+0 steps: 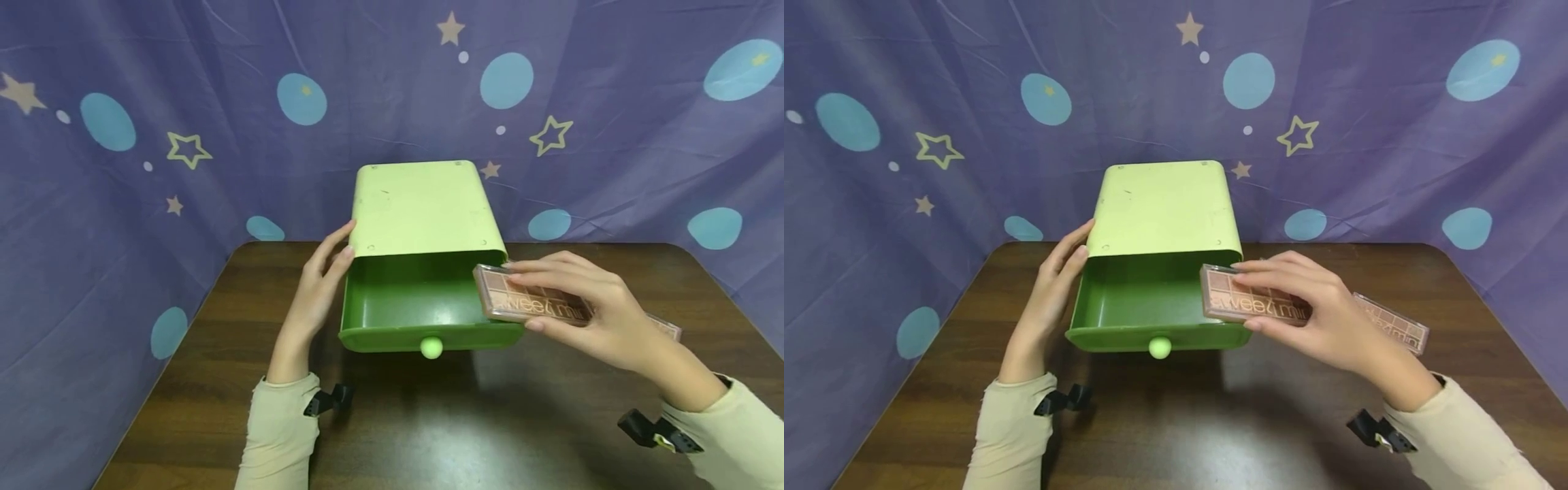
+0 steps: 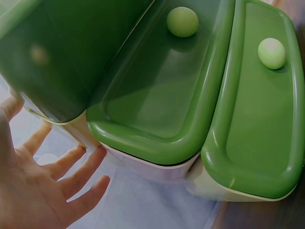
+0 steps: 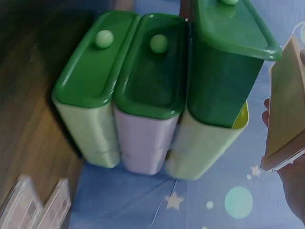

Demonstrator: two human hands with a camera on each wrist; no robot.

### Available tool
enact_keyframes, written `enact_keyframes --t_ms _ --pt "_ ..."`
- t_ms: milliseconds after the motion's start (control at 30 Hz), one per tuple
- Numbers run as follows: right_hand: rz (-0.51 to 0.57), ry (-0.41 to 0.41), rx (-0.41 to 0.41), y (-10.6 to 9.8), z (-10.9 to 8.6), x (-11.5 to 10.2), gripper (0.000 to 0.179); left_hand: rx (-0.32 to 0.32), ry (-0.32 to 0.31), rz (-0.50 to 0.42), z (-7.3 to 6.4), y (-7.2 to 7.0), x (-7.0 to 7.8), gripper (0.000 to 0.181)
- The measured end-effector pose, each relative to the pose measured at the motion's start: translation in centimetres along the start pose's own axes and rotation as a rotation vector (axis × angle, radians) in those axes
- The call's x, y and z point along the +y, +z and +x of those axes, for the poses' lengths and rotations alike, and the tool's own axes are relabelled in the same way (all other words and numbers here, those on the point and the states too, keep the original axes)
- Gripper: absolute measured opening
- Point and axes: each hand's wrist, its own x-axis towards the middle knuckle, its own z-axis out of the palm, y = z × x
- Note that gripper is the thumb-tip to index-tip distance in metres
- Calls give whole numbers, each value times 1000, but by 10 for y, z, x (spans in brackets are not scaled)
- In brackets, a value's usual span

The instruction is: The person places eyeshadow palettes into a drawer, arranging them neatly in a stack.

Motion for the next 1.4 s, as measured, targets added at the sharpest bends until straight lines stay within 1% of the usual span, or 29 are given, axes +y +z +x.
enact_keyframes --t_ms 133,233,500,600,733,867,1100,1200,1267,1400 --pt "-7 -5 -40 9 13 3 47 6 -6 7 0 -1 0 47" --pt "1 -7 -75 15 23 3 45 6 -8 8 -1 -1 1 47" --pt "-1 58 -204 28 49 -3 45 7 -4 6 0 0 1 47" --pt "-4 75 -241 34 57 -4 45 9 -5 6 0 0 1 47" --pt "-6 92 -286 41 63 -2 44 9 -8 8 1 0 0 47" --pt "3 136 -352 45 66 0 43 10 -7 12 1 0 -1 47" --pt "62 276 -535 46 73 7 41 9 -9 20 0 0 -1 46" --pt "56 325 -599 46 74 10 43 5 -9 21 0 -1 -2 46" --pt "43 335 -621 48 74 12 44 5 -8 21 0 -1 -2 47" --pt "-20 311 -628 51 75 14 46 10 -4 19 0 -1 -1 47"
